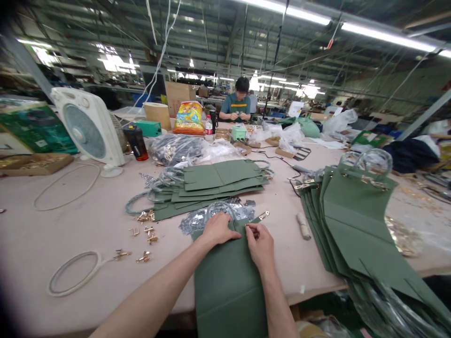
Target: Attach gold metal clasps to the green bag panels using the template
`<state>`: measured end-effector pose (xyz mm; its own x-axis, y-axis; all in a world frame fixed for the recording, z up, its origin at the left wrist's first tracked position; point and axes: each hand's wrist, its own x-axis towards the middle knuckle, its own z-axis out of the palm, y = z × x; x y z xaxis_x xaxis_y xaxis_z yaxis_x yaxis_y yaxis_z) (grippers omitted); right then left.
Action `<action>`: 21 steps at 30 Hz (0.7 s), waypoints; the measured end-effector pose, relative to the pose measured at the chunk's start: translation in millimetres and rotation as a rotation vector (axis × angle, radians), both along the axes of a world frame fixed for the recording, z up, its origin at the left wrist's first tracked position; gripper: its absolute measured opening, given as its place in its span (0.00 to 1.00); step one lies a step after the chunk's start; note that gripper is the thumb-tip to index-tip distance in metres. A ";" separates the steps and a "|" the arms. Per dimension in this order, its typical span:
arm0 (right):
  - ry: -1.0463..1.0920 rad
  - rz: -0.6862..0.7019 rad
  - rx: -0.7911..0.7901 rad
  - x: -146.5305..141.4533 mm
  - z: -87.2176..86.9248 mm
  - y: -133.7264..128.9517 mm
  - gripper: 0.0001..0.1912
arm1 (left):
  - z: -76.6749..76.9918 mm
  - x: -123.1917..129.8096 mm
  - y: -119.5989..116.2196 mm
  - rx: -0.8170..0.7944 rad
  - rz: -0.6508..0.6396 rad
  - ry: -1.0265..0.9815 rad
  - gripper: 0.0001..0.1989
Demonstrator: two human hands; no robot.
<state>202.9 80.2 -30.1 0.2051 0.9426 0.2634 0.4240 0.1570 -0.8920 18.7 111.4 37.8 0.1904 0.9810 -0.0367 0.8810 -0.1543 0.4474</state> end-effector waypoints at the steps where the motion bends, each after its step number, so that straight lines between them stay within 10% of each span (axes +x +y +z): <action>1: -0.031 0.001 0.012 0.0 -0.5 -0.2 0.18 | -1.9 -0.3 0.1 0.007 -0.004 -0.002 0.26; 21: -0.270 -0.092 0.107 -9.8 6.7 -14.9 0.17 | -13.3 -3.9 -12.2 0.197 -0.096 -0.077 0.23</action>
